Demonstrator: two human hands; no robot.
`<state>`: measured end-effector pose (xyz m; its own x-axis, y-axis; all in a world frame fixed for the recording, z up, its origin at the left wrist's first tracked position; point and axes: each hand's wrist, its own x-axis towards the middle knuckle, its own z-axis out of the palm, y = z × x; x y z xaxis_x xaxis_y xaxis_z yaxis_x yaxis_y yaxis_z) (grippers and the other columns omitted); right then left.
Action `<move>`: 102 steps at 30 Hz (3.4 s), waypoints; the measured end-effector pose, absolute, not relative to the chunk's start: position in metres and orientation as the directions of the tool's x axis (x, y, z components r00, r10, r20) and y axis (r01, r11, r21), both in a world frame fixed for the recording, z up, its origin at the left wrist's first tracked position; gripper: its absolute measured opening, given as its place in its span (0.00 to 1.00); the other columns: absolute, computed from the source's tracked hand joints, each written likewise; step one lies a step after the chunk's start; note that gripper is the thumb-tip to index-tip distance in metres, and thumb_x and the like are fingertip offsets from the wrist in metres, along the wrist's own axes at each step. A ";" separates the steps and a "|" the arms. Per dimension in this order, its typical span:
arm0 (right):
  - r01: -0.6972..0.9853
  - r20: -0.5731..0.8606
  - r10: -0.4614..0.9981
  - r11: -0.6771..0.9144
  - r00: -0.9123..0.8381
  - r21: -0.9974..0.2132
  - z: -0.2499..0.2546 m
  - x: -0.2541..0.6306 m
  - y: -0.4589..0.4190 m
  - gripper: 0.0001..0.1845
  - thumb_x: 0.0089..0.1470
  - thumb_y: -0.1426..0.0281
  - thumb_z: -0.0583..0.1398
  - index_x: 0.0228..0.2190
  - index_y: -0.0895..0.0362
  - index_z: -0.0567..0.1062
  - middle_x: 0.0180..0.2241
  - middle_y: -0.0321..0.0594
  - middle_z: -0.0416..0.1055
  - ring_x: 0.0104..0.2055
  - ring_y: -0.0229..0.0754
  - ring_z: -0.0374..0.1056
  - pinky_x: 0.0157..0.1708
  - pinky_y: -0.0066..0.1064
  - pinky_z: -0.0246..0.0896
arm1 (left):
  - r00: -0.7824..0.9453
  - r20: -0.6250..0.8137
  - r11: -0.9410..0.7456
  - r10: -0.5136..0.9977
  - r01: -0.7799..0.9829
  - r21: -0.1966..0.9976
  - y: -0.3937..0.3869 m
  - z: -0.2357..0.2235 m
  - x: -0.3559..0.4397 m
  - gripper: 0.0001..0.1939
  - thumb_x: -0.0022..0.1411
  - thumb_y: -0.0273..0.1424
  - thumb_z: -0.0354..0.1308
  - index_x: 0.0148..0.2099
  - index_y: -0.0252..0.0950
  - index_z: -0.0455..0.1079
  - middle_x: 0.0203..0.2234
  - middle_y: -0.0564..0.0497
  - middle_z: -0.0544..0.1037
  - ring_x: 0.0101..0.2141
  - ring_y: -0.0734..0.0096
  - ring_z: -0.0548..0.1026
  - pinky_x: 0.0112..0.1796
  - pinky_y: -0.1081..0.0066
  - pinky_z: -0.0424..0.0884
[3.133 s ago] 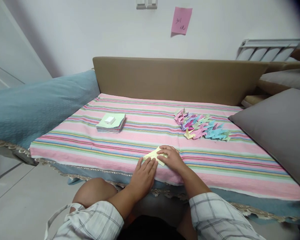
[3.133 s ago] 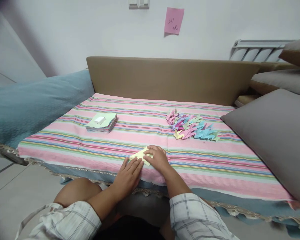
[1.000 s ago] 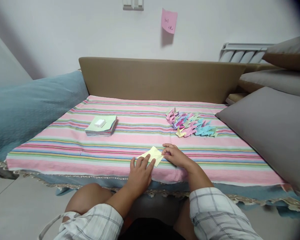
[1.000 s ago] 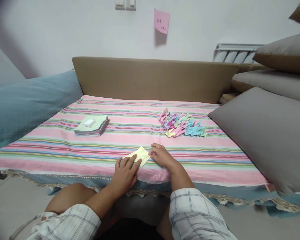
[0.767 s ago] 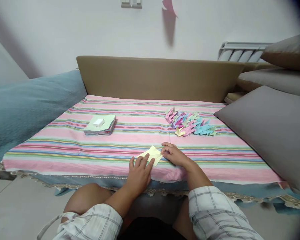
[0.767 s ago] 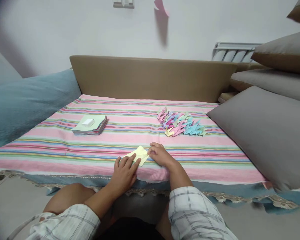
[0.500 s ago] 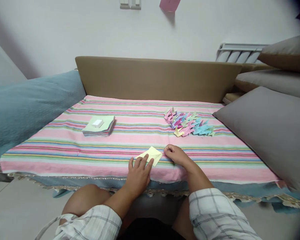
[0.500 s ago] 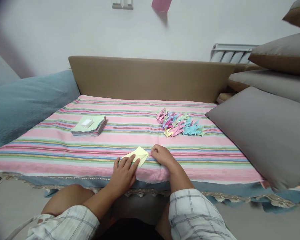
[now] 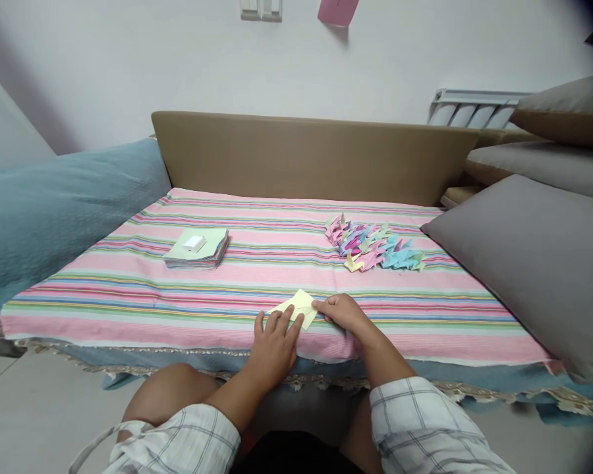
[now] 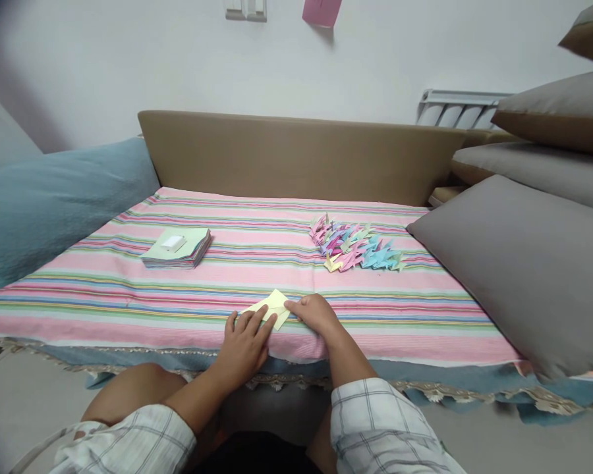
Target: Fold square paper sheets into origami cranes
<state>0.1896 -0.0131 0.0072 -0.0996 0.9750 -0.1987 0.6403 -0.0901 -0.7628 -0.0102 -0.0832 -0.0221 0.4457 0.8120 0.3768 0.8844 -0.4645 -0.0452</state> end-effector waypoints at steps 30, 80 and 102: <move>0.637 -0.101 0.994 -0.049 -0.046 -0.769 -0.001 0.175 -0.021 0.17 0.47 0.56 0.58 0.22 0.57 0.75 0.25 0.37 0.75 0.28 0.38 0.67 0.27 0.25 0.53 | 0.434 0.386 -0.450 0.814 0.891 -0.052 -0.083 -0.023 -0.008 0.32 0.53 0.33 0.56 0.61 0.45 0.56 0.59 0.47 0.61 0.52 0.53 0.62 0.54 0.47 0.49; 0.778 -0.106 0.994 -0.076 0.012 -0.624 0.007 0.166 -0.028 0.15 0.47 0.56 0.58 0.22 0.55 0.71 0.23 0.34 0.70 0.25 0.36 0.62 0.23 0.26 0.44 | 0.433 0.385 -0.448 0.815 0.892 -0.057 -0.084 -0.024 -0.008 0.33 0.53 0.33 0.56 0.62 0.45 0.56 0.60 0.47 0.61 0.53 0.52 0.61 0.55 0.47 0.48; 0.726 0.303 0.744 0.660 -0.595 -0.196 -0.003 0.145 -0.060 0.32 0.58 0.57 0.48 0.60 0.59 0.55 0.61 0.47 0.54 0.64 0.50 0.44 0.61 0.53 0.28 | 0.427 0.382 -0.472 0.819 0.881 0.028 -0.081 -0.028 -0.012 0.25 0.55 0.37 0.55 0.56 0.44 0.64 0.54 0.46 0.68 0.53 0.53 0.61 0.56 0.47 0.47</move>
